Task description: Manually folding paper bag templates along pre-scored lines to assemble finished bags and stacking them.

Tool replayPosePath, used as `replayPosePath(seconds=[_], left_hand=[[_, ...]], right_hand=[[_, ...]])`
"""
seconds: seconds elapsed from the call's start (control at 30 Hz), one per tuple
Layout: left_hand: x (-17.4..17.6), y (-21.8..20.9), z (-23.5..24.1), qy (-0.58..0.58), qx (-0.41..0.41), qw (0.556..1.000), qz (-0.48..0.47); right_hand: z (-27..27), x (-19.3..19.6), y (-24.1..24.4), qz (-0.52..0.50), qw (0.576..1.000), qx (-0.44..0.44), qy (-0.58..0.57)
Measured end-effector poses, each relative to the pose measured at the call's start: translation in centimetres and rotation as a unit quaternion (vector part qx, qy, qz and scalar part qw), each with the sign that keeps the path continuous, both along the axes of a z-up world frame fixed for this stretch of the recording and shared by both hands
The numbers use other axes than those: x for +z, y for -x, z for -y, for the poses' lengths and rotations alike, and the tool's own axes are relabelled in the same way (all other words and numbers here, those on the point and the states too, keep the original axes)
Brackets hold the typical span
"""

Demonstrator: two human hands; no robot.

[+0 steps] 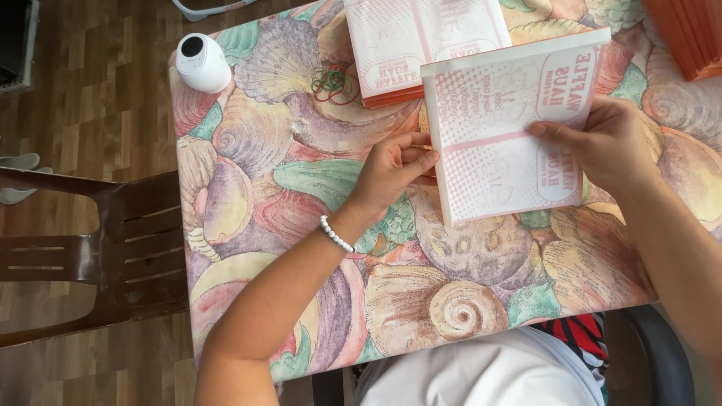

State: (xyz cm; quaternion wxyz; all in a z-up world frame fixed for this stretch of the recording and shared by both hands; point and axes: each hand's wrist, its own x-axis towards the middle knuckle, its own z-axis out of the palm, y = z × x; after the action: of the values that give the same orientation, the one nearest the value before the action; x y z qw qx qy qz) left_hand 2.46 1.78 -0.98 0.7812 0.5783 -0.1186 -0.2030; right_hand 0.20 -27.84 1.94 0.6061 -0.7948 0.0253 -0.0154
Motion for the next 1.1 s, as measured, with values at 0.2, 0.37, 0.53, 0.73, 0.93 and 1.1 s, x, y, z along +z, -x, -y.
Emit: replayPosePath(seconds=[0.2,0.37,0.53,0.73,0.93,1.1], left_hand=[[-1.0,0.3,0.6,0.013,0.058,0.998,0.033],[-1.4,0.1,0.3,0.059,0.084,0.994,0.021],[-1.3,-0.6,-0.3,0.105,0.088,0.99,-0.018],[-0.3,-0.5,0.0,0.055,0.136,0.988,-0.053],[-0.6,0.1,0.2,0.014,0.148,0.988,-0.045],[-0.3,-0.6,-0.2,0.021,0.198,0.98,0.009]], right_hand=[[1.4,-1.5,-0.2,0.015,1.0,0.021,-0.004],[2.3,-1.8,-0.1,0.088,0.993,0.082,-0.019],[2.2,-1.2,-0.1,0.03,0.994,0.103,-0.027],[0.9,-2.0,-0.3,0.152,0.979,0.101,0.092],[2.9,-3.2,-0.8,0.185,0.965,0.173,0.065],[2.2,1.0,0.2,0.151,0.964,0.218,-0.022]])
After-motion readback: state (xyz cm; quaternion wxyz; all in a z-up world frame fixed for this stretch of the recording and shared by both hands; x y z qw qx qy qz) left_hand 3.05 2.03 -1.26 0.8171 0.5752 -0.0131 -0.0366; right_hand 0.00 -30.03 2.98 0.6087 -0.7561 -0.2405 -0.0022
